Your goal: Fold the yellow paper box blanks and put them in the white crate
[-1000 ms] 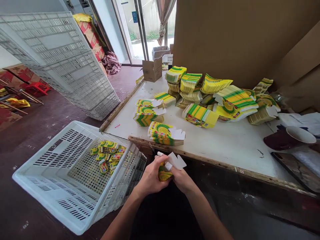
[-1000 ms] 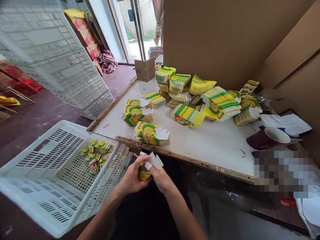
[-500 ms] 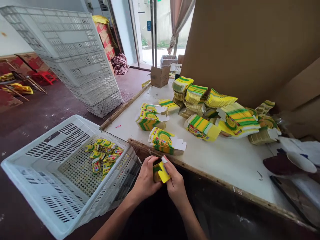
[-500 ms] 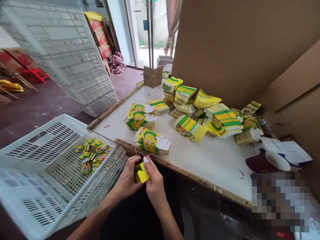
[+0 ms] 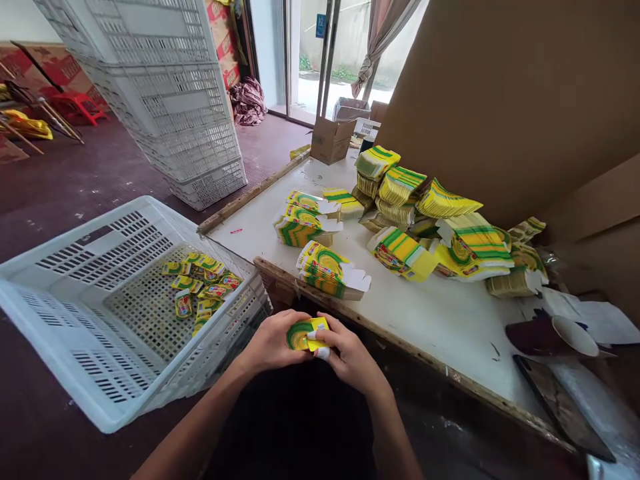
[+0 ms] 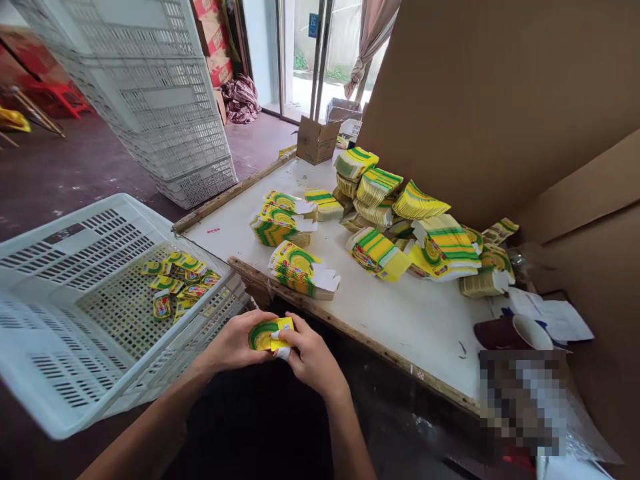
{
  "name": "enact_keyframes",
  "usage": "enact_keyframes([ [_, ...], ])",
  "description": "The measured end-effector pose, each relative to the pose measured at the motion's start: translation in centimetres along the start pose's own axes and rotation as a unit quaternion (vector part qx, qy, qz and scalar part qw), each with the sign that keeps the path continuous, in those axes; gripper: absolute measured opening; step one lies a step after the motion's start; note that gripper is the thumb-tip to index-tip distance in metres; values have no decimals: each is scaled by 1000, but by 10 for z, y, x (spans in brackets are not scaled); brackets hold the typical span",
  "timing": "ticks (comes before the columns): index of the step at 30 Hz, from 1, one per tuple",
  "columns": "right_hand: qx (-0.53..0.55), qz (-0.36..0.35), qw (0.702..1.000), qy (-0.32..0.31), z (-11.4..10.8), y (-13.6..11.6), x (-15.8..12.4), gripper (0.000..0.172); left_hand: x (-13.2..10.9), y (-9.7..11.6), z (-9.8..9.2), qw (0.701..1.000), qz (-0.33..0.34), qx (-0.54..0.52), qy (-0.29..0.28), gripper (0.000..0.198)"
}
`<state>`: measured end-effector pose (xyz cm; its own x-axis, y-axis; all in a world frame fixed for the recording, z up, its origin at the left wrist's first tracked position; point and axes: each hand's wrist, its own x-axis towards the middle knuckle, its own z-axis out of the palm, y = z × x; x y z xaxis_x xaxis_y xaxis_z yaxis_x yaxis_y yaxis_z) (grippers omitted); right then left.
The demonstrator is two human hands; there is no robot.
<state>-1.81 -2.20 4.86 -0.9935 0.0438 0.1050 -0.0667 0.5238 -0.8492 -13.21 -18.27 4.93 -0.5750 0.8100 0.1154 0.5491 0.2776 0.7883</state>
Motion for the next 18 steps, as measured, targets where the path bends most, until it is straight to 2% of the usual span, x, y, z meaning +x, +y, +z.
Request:
enact_keyframes([
  [3, 4, 31, 999, 26, 4, -5, 1, 24, 1, 1, 3, 1000, 3, 10, 16, 43],
  [6, 24, 41, 995, 85, 16, -8, 5, 43, 1, -3, 0, 999, 5, 26, 44, 47],
  [9, 36, 43, 990, 130, 17, -8, 16, 64, -2, -16, -20, 994, -7, 72, 86, 46],
  [11, 4, 47, 982, 185, 8, -6, 28, 59, -6, -28, -44, 975, -51, 140, 165, 50],
  [13, -61, 53, 965, 251, -6, -2, 44, 44, -12, -39, -68, 932, -125, 209, 267, 65],
  [14, -99, 57, 954, 276, -13, 1, 53, 40, -15, -44, -77, 915, -151, 225, 298, 72],
  [16, -168, 76, 938, 293, -23, 8, 69, 37, -19, -50, -84, 907, -169, 219, 319, 74],
  [18, -213, 99, 930, 282, -27, 14, 80, 37, -20, -51, -77, 929, -148, 170, 294, 65],
])
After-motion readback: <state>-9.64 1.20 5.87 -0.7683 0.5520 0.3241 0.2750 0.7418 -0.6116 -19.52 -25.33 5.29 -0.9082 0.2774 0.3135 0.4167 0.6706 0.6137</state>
